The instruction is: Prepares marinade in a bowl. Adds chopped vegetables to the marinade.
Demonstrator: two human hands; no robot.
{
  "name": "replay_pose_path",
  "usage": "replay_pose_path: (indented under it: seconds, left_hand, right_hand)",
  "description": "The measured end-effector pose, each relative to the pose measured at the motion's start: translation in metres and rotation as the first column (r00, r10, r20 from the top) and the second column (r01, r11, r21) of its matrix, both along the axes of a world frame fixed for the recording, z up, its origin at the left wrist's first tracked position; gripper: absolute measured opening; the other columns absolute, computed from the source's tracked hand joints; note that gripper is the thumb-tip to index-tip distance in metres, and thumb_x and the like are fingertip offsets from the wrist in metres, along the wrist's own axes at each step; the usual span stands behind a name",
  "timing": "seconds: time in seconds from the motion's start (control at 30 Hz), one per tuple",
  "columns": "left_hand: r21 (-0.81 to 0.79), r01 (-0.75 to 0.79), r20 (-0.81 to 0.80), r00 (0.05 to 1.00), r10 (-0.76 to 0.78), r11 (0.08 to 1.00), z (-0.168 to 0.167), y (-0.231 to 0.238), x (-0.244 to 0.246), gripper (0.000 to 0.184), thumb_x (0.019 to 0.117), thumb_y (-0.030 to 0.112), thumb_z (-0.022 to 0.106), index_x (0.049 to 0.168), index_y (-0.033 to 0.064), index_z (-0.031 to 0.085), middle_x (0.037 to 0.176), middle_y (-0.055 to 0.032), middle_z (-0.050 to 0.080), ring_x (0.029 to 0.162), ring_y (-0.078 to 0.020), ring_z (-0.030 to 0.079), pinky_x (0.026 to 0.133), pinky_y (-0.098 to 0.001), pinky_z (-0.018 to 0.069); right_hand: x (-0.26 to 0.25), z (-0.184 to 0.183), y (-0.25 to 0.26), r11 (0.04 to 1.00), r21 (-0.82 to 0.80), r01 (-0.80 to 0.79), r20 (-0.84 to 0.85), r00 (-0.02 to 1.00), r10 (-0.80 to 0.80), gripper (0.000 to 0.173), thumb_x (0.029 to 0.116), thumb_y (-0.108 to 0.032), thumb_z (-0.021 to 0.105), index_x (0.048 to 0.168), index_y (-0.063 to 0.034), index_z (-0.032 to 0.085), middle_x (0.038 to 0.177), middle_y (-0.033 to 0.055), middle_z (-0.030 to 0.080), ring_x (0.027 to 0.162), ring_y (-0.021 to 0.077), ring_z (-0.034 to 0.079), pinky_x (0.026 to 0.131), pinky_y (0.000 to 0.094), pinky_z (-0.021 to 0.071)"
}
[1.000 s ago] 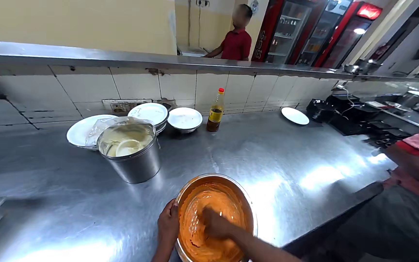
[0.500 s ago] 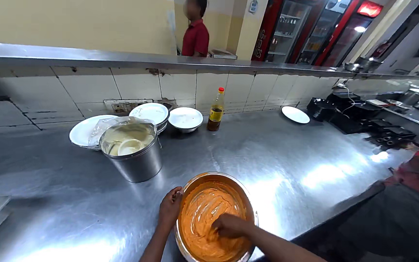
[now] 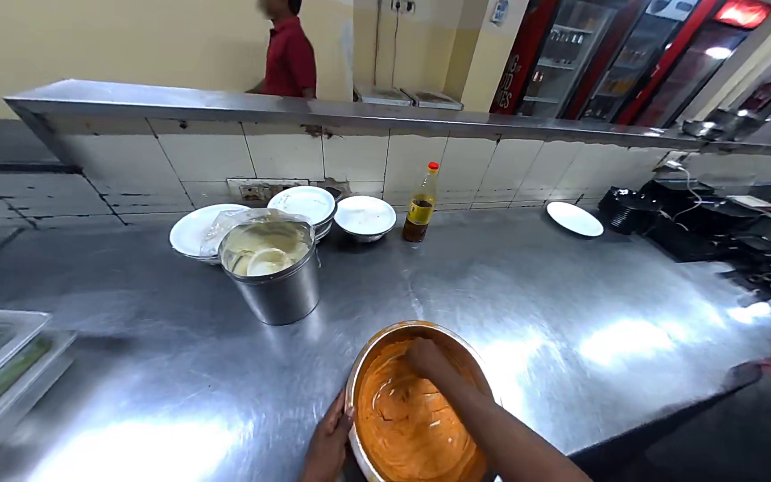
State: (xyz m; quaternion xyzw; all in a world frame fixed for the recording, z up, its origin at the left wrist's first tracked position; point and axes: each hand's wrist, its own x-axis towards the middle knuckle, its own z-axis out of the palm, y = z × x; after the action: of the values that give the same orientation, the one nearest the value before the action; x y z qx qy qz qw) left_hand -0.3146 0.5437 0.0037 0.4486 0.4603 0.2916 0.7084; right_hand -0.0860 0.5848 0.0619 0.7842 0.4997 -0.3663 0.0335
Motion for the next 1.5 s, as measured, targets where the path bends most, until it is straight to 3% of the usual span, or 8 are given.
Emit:
replay_pose_path:
  seconds: [0.23, 0.37, 0.57, 0.7, 1.03, 1.17, 1.33, 1.5]
  left_hand:
    - [0.147, -0.081, -0.111, 0.989, 0.098, 0.986, 0.001, 0.063, 0.028, 0.036, 0.1101, 0.010, 0.037, 0.136, -0.0056, 0.056, 0.132, -0.0200, 0.062, 0.116, -0.0206, 0.063, 0.101, -0.0370, 0.0505]
    - [0.260, -0.023, -0.227, 0.970, 0.084, 0.965, 0.003, 0.072, 0.032, 0.029, 0.1086, 0.009, 0.044, 0.122, -0.0062, 0.064, 0.110, -0.0177, 0.068, 0.097, -0.0177, 0.066, 0.091, -0.0348, 0.0531]
    - [0.332, 0.052, -0.292, 0.955, 0.051, 0.942, 0.005, 0.072, 0.034, 0.033, 0.1096, 0.012, 0.042, 0.128, -0.0058, 0.063, 0.122, -0.0205, 0.068, 0.112, -0.0220, 0.066, 0.101, -0.0384, 0.0496]
    - [0.357, 0.059, -0.336, 0.939, 0.069, 0.932, 0.004, 0.069, 0.030, 0.034, 0.1096, 0.012, 0.042, 0.129, -0.0056, 0.063, 0.123, -0.0213, 0.068, 0.115, -0.0248, 0.065, 0.103, -0.0410, 0.0481]
    - [0.365, -0.014, -0.301, 0.944, 0.132, 0.931, 0.005, 0.057, 0.029, 0.033, 0.1092, 0.010, 0.043, 0.129, -0.0066, 0.063, 0.124, -0.0224, 0.068, 0.116, -0.0247, 0.065, 0.104, -0.0397, 0.0475]
    - [0.348, -0.015, -0.283, 0.952, 0.120, 0.937, 0.007, 0.056, 0.029, 0.033, 0.1095, 0.011, 0.042, 0.128, -0.0054, 0.064, 0.121, -0.0194, 0.069, 0.111, -0.0190, 0.066, 0.101, -0.0350, 0.0493]
    - [0.352, -0.044, -0.260, 0.955, 0.142, 0.935, 0.003, 0.055, 0.029, 0.033, 0.1091, 0.010, 0.042, 0.129, -0.0067, 0.063, 0.123, -0.0214, 0.068, 0.112, -0.0214, 0.066, 0.101, -0.0369, 0.0494]
    - [0.325, -0.076, -0.231, 0.960, 0.157, 0.943, 0.002, 0.051, 0.031, 0.032, 0.1092, 0.010, 0.043, 0.129, -0.0062, 0.063, 0.121, -0.0196, 0.069, 0.109, -0.0177, 0.067, 0.099, -0.0335, 0.0508]
  right_hand:
    - [-0.094, -0.022, -0.038, 0.827, 0.120, -0.549, -0.103, 0.822, 0.561, 0.029, 0.1036, -0.012, 0.055, 0.116, 0.0120, 0.064, 0.127, 0.0325, 0.061, 0.121, 0.0488, 0.059, 0.098, 0.0641, 0.0486]
    - [-0.024, -0.046, -0.101, 0.632, 0.197, -0.749, -0.138, 0.617, 0.775, 0.025, 0.1019, -0.006, 0.056, 0.117, 0.0086, 0.069, 0.134, 0.0275, 0.061, 0.129, 0.0448, 0.057, 0.110, 0.0579, 0.0430]
    - [0.004, -0.051, -0.058, 0.930, 0.244, -0.274, -0.046, 0.955, 0.293, 0.043, 0.1015, -0.008, 0.055, 0.142, 0.0055, 0.055, 0.151, 0.0272, 0.049, 0.143, 0.0424, 0.045, 0.120, 0.0551, 0.0340]
    - [-0.019, -0.056, -0.100, 0.812, 0.228, -0.537, -0.311, 0.750, 0.583, 0.037, 0.1021, -0.006, 0.056, 0.136, 0.0070, 0.061, 0.140, 0.0305, 0.059, 0.135, 0.0467, 0.053, 0.116, 0.0616, 0.0357]
    - [-0.010, -0.053, -0.095, 0.826, 0.184, -0.532, -0.369, 0.742, 0.560, 0.036, 0.1018, -0.005, 0.057, 0.135, 0.0078, 0.061, 0.134, 0.0318, 0.062, 0.129, 0.0468, 0.057, 0.111, 0.0628, 0.0396]
    - [0.038, -0.036, -0.053, 0.924, 0.078, -0.375, -0.060, 0.923, 0.379, 0.031, 0.0995, -0.006, 0.059, 0.126, 0.0069, 0.065, 0.129, 0.0312, 0.063, 0.126, 0.0466, 0.057, 0.108, 0.0621, 0.0418]
    - [-0.021, -0.055, -0.088, 0.849, 0.183, -0.496, -0.405, 0.749, 0.525, 0.041, 0.1039, -0.007, 0.053, 0.143, 0.0074, 0.055, 0.146, 0.0304, 0.054, 0.139, 0.0447, 0.050, 0.117, 0.0597, 0.0353]
    - [0.019, -0.040, -0.045, 0.939, 0.124, -0.320, -0.127, 0.934, 0.334, 0.036, 0.1023, -0.007, 0.054, 0.135, 0.0067, 0.059, 0.138, 0.0305, 0.058, 0.132, 0.0440, 0.055, 0.111, 0.0593, 0.0411]
